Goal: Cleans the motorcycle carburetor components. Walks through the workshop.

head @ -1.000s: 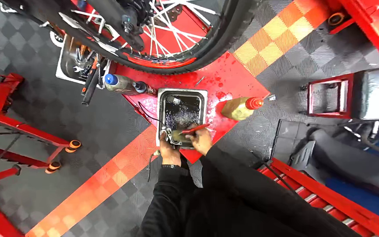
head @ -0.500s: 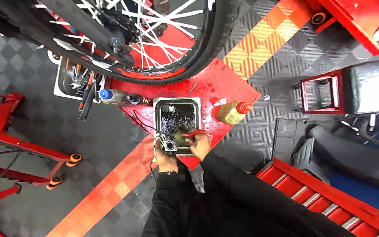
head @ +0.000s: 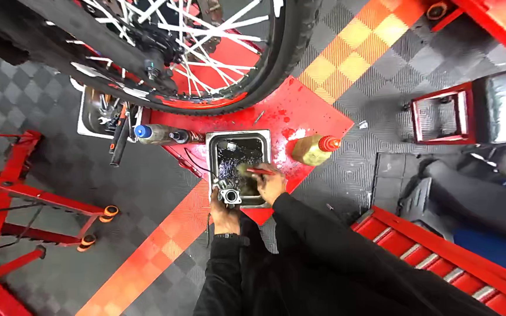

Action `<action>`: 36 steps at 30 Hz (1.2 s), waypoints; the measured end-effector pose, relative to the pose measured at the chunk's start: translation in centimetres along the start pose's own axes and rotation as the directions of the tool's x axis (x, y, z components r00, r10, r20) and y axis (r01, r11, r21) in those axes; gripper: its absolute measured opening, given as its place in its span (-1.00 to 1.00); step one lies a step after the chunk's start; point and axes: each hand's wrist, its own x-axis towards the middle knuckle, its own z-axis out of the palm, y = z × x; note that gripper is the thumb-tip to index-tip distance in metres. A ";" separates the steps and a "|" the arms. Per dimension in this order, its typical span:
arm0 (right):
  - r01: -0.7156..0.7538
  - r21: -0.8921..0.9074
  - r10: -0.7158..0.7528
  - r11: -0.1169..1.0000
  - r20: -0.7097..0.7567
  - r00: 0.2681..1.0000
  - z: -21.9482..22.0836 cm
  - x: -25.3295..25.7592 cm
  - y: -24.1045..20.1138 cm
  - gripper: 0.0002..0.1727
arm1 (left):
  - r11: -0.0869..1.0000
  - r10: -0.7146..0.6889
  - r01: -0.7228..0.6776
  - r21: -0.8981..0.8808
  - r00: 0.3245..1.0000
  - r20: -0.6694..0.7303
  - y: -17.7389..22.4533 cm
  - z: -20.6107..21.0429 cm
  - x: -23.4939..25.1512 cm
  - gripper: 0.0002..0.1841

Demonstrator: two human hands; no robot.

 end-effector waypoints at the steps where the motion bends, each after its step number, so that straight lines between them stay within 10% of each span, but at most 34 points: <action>1: 0.046 -0.044 -0.046 0.998 -0.015 0.999 0.3 0.0 0.6 -0.74 | 1.000 -0.004 0.004 -0.008 1.000 0.016 0.0 -0.2 -0.1 -0.46; 7: 0.287 -0.220 -0.239 0.932 0.220 0.946 1.9 -0.5 4.4 -0.57 | 0.992 0.017 0.003 -0.130 0.988 0.152 1.0 0.4 -1.9 -0.52; 11: -0.222 0.105 0.213 0.969 0.085 0.973 -0.9 -4.2 5.8 -0.67 | 0.994 0.054 -0.035 -0.100 0.980 0.192 1.4 1.1 -3.0 -0.52; 13: -0.594 0.626 0.681 0.505 0.134 0.720 -3.5 -4.4 5.5 -0.50 | 0.992 0.087 -0.064 -0.108 0.972 0.220 1.2 1.3 -3.5 -0.56; 15: -0.478 0.866 0.779 -0.150 0.401 0.482 -6.7 -2.7 5.9 -0.06 | 0.990 0.107 -0.082 -0.118 0.969 0.225 1.1 1.7 -4.0 -0.59; 17: -0.237 0.844 0.650 -0.481 0.525 0.550 -8.2 -1.1 7.6 0.17 | 0.988 0.138 -0.119 -0.096 0.964 0.227 0.8 1.9 -4.3 -0.60; 20: -0.086 0.786 0.561 -0.613 0.509 0.654 -8.4 2.6 8.7 -0.07 | 0.984 0.174 -0.163 -0.069 0.964 0.202 0.4 2.2 -4.6 -0.54; 26: -0.085 0.862 0.624 -0.500 0.427 0.654 -9.0 5.9 7.6 -0.42 | 0.994 0.108 -0.103 -0.035 0.978 0.177 0.0 2.5 -4.6 -0.54; 32: 0.019 0.967 0.374 0.255 -0.117 0.920 -14.0 -0.6 -1.5 -0.12 | 1.000 -0.008 0.009 -0.012 0.994 0.109 0.1 3.0 -4.0 -0.39; 36: 0.256 0.781 0.016 0.569 -0.322 0.946 -16.2 -5.1 -8.0 -0.18 | 0.999 -0.011 0.006 0.051 0.996 0.091 0.5 3.6 -4.5 -0.42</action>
